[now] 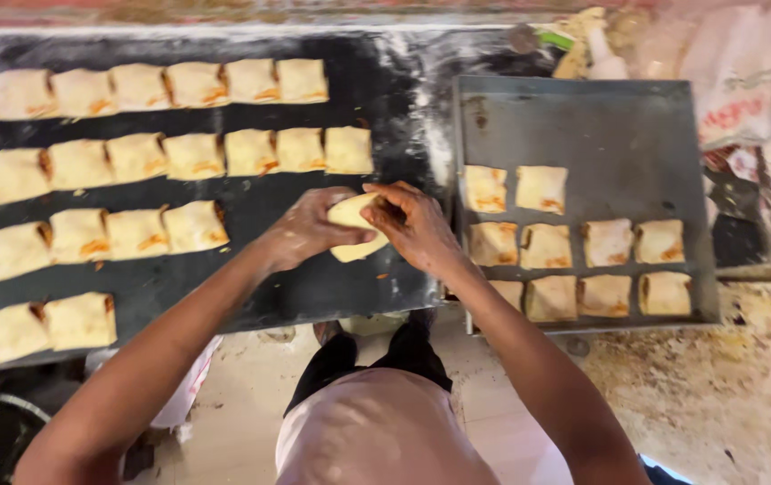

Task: The person folds square pieces of dough over a filling and halves of boiled eggs by hand, then transfers the prepared pockets onto a large metal baking tray.

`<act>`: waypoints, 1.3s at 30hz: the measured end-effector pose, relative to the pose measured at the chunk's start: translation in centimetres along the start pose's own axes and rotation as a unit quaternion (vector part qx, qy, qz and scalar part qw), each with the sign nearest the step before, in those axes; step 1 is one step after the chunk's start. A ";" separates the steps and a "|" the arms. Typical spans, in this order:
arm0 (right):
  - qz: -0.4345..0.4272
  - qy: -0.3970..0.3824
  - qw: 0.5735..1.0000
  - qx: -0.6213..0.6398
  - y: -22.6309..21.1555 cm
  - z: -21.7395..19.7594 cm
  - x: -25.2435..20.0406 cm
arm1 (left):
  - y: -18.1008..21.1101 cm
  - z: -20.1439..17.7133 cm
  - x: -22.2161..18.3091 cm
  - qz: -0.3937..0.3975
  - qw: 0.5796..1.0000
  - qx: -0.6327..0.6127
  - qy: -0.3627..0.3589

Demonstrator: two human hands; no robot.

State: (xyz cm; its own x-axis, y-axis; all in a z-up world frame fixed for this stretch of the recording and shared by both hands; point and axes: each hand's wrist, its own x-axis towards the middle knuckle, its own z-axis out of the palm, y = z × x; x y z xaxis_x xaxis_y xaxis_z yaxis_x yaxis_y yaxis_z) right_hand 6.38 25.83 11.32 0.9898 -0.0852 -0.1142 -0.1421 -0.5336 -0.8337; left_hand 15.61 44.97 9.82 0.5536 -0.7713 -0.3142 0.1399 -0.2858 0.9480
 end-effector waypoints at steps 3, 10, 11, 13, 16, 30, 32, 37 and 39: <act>0.031 0.104 0.992 0.057 2.4 -3.0 -0.5 | 2.2 4.3 4.7 0.057 0.996 -0.049 -0.054; 0.078 0.214 0.964 0.137 10.6 -10.8 -1.2 | 3.2 10.9 14.7 0.014 0.977 -0.133 -0.165; 0.103 0.218 0.962 0.129 11.9 -11.9 -0.9 | 3.3 11.6 16.2 0.003 0.976 -0.132 -0.170; 0.148 0.227 0.945 0.184 14.4 -13.6 0.5 | 3.8 12.7 19.6 -0.042 0.989 -0.035 -0.134; 0.162 0.233 0.908 0.306 17.8 -16.8 2.9 | 4.8 12.8 25.6 -0.099 0.990 0.090 -0.046; 0.170 0.172 0.957 0.162 27.4 -24.3 -5.3 | 1.6 11.7 35.5 -0.102 0.892 0.438 -0.048; 0.157 0.165 0.972 0.054 26.9 -24.6 -6.8 | 1.2 11.8 35.2 -0.076 0.897 0.433 -0.040; 0.126 0.029 0.992 -0.007 23.4 -23.2 -10.5 | 0.6 13.6 26.4 0.183 0.777 0.598 0.072; 0.036 -0.019 0.995 -0.092 22.3 -22.5 -11.1 | 0.8 14.1 23.0 0.178 0.808 0.557 0.069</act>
State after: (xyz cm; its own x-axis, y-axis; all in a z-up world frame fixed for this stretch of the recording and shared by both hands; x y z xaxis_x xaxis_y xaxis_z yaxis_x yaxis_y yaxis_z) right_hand -7.98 -4.05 6.08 0.9763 -0.0982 -0.1927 -0.2078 -0.6734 -0.7095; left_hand 16.86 18.97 2.68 0.4937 -0.8682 0.0494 -0.8316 -0.4548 0.3188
